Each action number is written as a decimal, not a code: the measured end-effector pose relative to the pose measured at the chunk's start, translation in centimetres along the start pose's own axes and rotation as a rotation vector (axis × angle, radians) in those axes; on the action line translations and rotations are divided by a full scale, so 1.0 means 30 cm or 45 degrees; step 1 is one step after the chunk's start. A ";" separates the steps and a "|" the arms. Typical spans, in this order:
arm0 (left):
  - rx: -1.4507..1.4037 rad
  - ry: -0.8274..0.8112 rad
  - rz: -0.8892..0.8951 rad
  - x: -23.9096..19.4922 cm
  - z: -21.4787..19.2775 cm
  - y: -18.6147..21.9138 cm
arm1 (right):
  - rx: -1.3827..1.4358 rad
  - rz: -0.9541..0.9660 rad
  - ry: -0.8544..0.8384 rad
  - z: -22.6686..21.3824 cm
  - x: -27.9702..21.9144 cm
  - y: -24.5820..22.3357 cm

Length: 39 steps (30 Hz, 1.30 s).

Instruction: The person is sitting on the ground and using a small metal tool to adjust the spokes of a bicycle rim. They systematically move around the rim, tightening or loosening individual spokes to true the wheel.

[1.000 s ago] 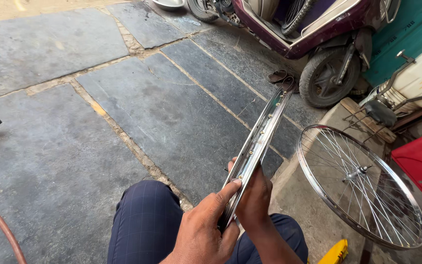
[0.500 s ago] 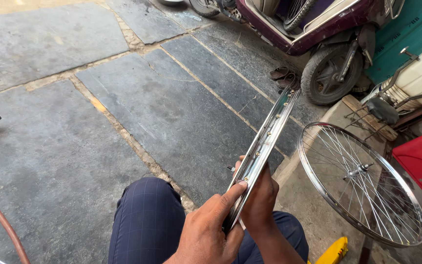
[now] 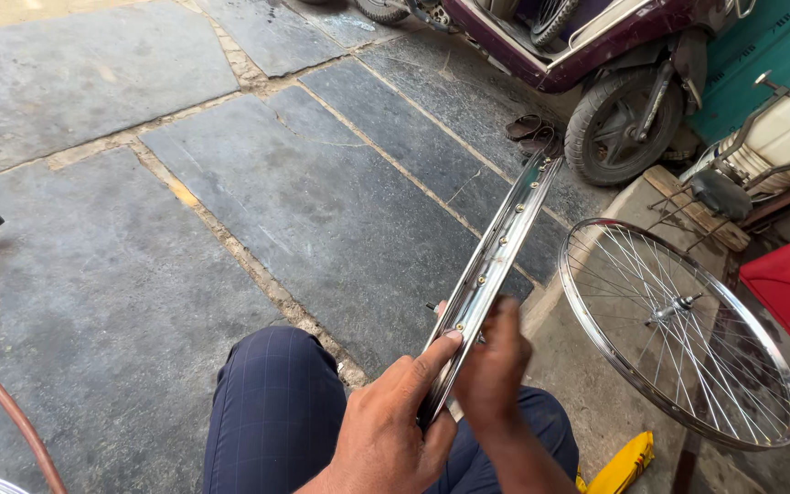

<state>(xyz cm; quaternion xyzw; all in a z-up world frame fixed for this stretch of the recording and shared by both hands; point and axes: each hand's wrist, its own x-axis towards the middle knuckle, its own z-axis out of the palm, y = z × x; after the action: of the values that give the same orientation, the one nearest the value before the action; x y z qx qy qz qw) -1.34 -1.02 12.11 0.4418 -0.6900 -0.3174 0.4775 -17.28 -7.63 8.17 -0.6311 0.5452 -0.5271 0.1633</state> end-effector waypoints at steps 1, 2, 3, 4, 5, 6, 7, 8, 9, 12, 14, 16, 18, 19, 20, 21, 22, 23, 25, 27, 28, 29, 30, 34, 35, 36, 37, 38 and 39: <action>0.017 -0.001 0.027 -0.002 0.005 0.000 | -0.047 -0.078 -0.029 0.007 -0.002 -0.013; 0.009 0.002 0.035 0.002 0.004 -0.004 | -0.092 -0.164 -0.055 0.005 0.011 -0.030; 0.001 0.006 0.044 0.005 0.001 -0.007 | -0.137 -0.250 -0.080 -0.002 0.026 -0.049; -0.009 0.004 0.042 -0.001 -0.003 -0.009 | -0.023 -0.285 -0.280 -0.028 0.037 -0.068; -0.016 -0.018 -0.024 -0.004 -0.007 -0.011 | 0.094 -0.317 -0.480 -0.059 0.054 -0.084; -0.023 -0.038 -0.085 0.001 -0.011 -0.014 | 0.211 -0.350 -0.680 -0.091 0.076 -0.096; -0.029 -0.057 -0.146 0.006 -0.014 -0.016 | 0.378 -0.113 -0.739 -0.122 0.099 -0.100; -0.027 -0.063 -0.154 0.006 -0.015 -0.015 | 0.539 0.132 -0.790 -0.140 0.105 -0.098; -0.025 -0.068 -0.162 0.006 -0.014 -0.015 | 0.697 0.381 -0.833 -0.154 0.105 -0.089; 0.004 -0.009 -0.024 0.008 -0.012 -0.013 | -0.049 0.012 -0.340 -0.101 0.065 -0.036; 0.019 0.018 0.035 0.003 -0.007 -0.009 | -0.284 -0.234 -0.010 -0.035 0.005 -0.008; 0.023 0.008 0.022 0.003 -0.006 -0.005 | -0.376 -0.393 0.138 0.003 -0.034 -0.008; -0.013 0.024 0.053 0.008 -0.014 -0.008 | -0.333 -0.471 0.100 -0.005 -0.024 -0.031; -0.034 0.030 0.065 0.008 -0.016 -0.009 | -0.142 -0.374 -0.074 -0.029 -0.010 -0.049; -0.028 0.009 0.005 0.014 -0.016 -0.013 | 0.045 -0.276 -0.243 -0.060 0.027 -0.064; -0.022 -0.011 -0.055 0.018 -0.017 -0.017 | 0.231 -0.173 -0.411 -0.085 0.046 -0.082; -0.020 -0.040 -0.126 0.006 -0.013 -0.016 | 0.357 -0.086 -0.533 -0.118 0.075 -0.090; -0.002 -0.034 -0.121 -0.004 -0.007 -0.014 | 0.485 0.003 -0.653 -0.135 0.093 -0.095; 0.036 -0.017 -0.089 0.001 -0.003 -0.010 | 0.380 0.117 -0.583 -0.131 0.103 -0.105; 0.017 -0.001 0.010 0.011 0.000 -0.005 | -0.060 0.145 -0.228 -0.067 0.097 -0.100; 0.003 -0.010 0.045 0.002 0.001 0.000 | -0.127 -0.074 -0.120 -0.029 0.073 -0.092; 0.006 -0.017 0.027 -0.002 0.004 0.001 | -0.193 -0.294 -0.014 0.005 0.044 -0.085; 0.010 -0.027 0.008 -0.004 0.006 0.002 | -0.258 -0.511 0.093 0.024 0.029 -0.080; 0.027 -0.052 -0.062 -0.006 -0.005 0.000 | -0.074 -0.337 -0.261 -0.019 0.041 -0.108; 0.008 -0.050 -0.068 -0.003 -0.011 -0.001 | 0.159 -0.339 -0.466 -0.060 0.063 -0.123; -0.009 -0.037 -0.077 -0.001 -0.017 -0.002 | 0.399 -0.341 -0.679 -0.095 0.090 -0.136; -0.026 -0.023 -0.086 0.000 -0.021 -0.003 | 0.450 -0.165 -0.745 -0.122 0.112 -0.144; -0.017 -0.025 -0.088 -0.004 -0.022 -0.002 | 0.497 0.027 -0.803 -0.142 0.111 -0.146; -0.007 -0.026 -0.090 -0.005 -0.021 -0.003 | 0.542 0.220 -0.858 -0.152 0.106 -0.141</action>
<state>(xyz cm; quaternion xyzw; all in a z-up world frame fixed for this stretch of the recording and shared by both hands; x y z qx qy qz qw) -0.69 -0.93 12.18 0.4612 -0.6779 -0.3406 0.4601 -19.41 -7.19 14.81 -0.6724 0.3911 -0.3763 0.5034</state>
